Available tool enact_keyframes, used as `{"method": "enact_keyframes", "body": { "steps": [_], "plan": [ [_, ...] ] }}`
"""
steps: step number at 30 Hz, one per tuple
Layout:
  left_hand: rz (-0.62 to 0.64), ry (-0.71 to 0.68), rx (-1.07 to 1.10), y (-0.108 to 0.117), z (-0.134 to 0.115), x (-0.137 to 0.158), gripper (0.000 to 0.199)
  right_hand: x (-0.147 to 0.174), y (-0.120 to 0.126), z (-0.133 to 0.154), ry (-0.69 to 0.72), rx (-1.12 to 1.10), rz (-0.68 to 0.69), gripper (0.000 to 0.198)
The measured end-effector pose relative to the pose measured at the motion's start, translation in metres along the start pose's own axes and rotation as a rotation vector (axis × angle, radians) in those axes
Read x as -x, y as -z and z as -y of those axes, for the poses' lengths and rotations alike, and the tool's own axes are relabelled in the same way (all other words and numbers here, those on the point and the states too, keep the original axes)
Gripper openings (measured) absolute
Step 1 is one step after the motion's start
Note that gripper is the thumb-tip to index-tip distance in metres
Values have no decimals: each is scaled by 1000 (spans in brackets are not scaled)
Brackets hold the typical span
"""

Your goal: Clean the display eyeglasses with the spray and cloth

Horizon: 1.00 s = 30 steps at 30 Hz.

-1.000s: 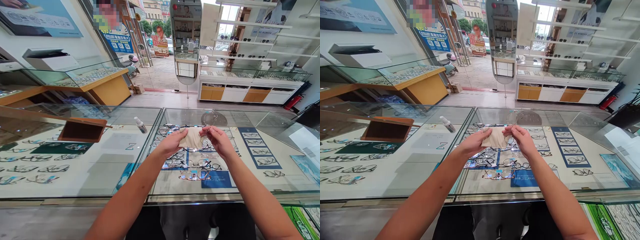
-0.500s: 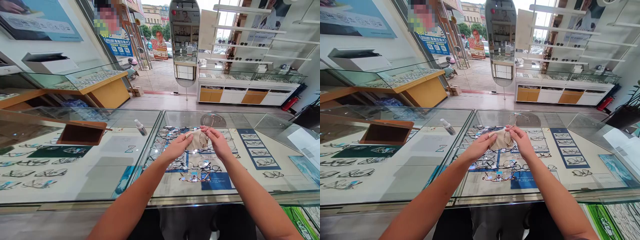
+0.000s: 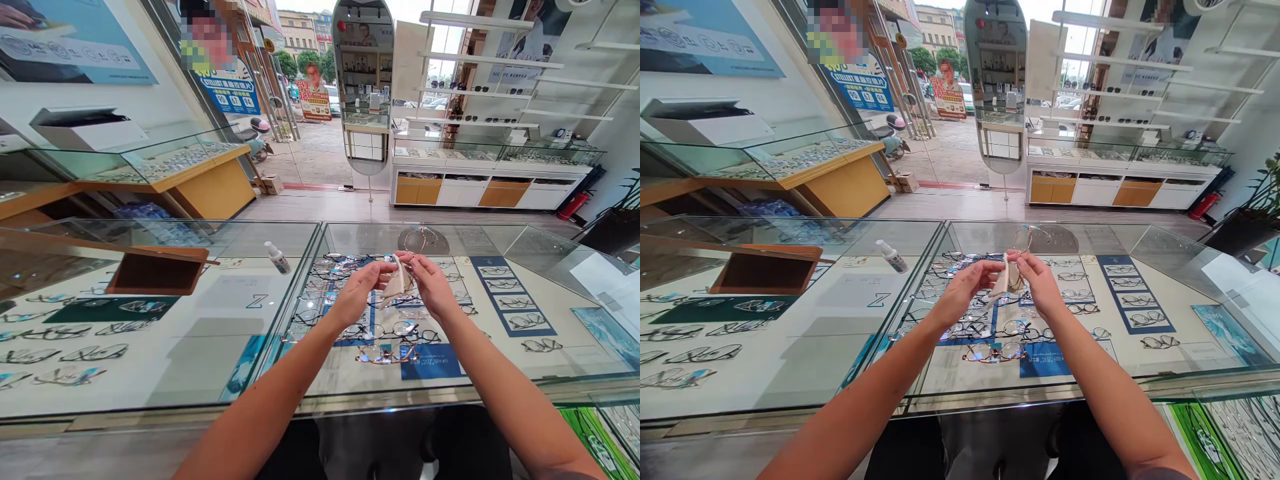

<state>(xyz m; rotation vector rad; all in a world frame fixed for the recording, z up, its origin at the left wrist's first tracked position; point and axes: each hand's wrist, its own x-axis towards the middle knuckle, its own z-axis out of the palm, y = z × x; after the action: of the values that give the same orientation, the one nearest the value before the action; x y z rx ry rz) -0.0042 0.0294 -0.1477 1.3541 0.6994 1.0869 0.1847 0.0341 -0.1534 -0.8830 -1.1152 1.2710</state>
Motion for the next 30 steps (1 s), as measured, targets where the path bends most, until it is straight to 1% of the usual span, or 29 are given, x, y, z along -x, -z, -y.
{"method": "enact_keyframes", "body": {
  "steps": [3,4,6,9,13,17,22,25,30],
  "plan": [
    [-57,13,23,-4,4,-1,55,4,-5,1,-46,-54,50,46],
    [-67,17,48,-5,6,-1,54,6,-7,2,-60,-68,65,45],
    [-70,36,114,-8,8,-1,61,9,-11,3,-87,-89,87,44],
    [-67,101,172,-10,10,-1,71,12,-14,3,-119,-118,99,44],
    [-53,181,189,-11,12,-1,69,13,-14,3,-141,-141,111,45],
    [-26,213,181,-13,15,-1,72,13,-15,2,-144,-138,130,44],
    [-15,215,142,-15,13,1,72,14,-16,0,-154,-134,116,47],
    [-11,213,124,-14,11,1,70,15,-18,-1,-166,-162,145,49],
    [-45,115,50,-16,12,1,62,16,-19,-5,-164,-171,199,49]
  ]
}}
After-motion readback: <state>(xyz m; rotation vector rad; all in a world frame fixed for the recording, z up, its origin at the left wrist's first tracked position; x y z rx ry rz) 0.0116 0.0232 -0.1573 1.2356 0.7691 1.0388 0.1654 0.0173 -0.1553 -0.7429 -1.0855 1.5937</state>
